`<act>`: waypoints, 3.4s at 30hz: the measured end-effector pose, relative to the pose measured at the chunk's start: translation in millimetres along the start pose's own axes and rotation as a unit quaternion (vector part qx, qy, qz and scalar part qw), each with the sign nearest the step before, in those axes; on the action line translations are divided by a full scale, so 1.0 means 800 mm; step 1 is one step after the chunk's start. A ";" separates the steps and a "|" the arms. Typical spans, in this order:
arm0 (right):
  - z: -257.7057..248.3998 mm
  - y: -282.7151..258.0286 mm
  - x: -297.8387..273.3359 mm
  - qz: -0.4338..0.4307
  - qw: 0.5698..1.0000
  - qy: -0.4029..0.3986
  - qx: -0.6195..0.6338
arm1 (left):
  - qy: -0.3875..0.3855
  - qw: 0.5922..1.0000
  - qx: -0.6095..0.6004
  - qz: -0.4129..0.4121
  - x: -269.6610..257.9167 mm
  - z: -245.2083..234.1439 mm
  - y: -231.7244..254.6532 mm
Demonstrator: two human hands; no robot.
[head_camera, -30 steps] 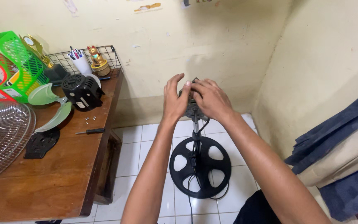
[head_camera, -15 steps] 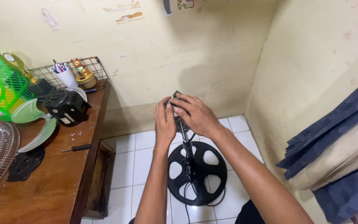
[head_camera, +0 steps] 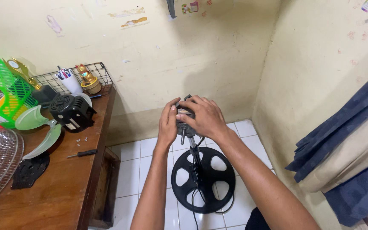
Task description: The person disassembles a standing fan motor by removing screws and detaching the motor housing. They then reassemble the motor, securing the housing with screws using a screwdriver.
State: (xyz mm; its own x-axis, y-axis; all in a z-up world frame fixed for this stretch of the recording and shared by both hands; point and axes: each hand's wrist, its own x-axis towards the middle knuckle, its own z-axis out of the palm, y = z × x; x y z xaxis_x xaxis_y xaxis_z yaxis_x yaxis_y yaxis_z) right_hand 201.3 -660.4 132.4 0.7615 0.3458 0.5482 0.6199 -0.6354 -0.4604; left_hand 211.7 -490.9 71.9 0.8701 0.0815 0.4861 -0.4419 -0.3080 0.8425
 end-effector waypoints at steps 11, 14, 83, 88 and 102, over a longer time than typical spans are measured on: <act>0.004 -0.018 0.028 0.018 0.992 0.006 -0.127 | 0.177 0.977 0.103 -0.065 -0.039 0.000 0.039; 0.010 -0.024 0.038 0.027 0.988 -0.005 -0.150 | 0.159 0.972 0.150 -0.090 -0.059 0.012 0.057; 0.167 0.016 -0.102 0.288 0.932 0.220 0.021 | -0.065 0.985 -0.099 -0.127 -0.034 -0.036 -0.022; 0.182 0.001 -0.118 0.264 0.929 0.246 0.079 | -0.061 0.991 -0.061 -0.100 -0.040 -0.044 -0.029; 0.107 0.060 -0.110 0.092 0.981 -0.008 0.170 | -0.069 0.992 -0.074 -0.074 -0.029 -0.036 -0.048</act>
State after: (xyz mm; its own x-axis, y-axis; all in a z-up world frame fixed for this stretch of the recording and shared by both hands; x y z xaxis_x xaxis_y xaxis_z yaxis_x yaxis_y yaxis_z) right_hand 179.8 -662.0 2.3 0.8681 0.2584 0.4238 0.4961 -0.4221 -0.7588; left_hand 202.1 -454.1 35.0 0.9452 -0.0190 0.3261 -0.3249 -0.1584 0.9324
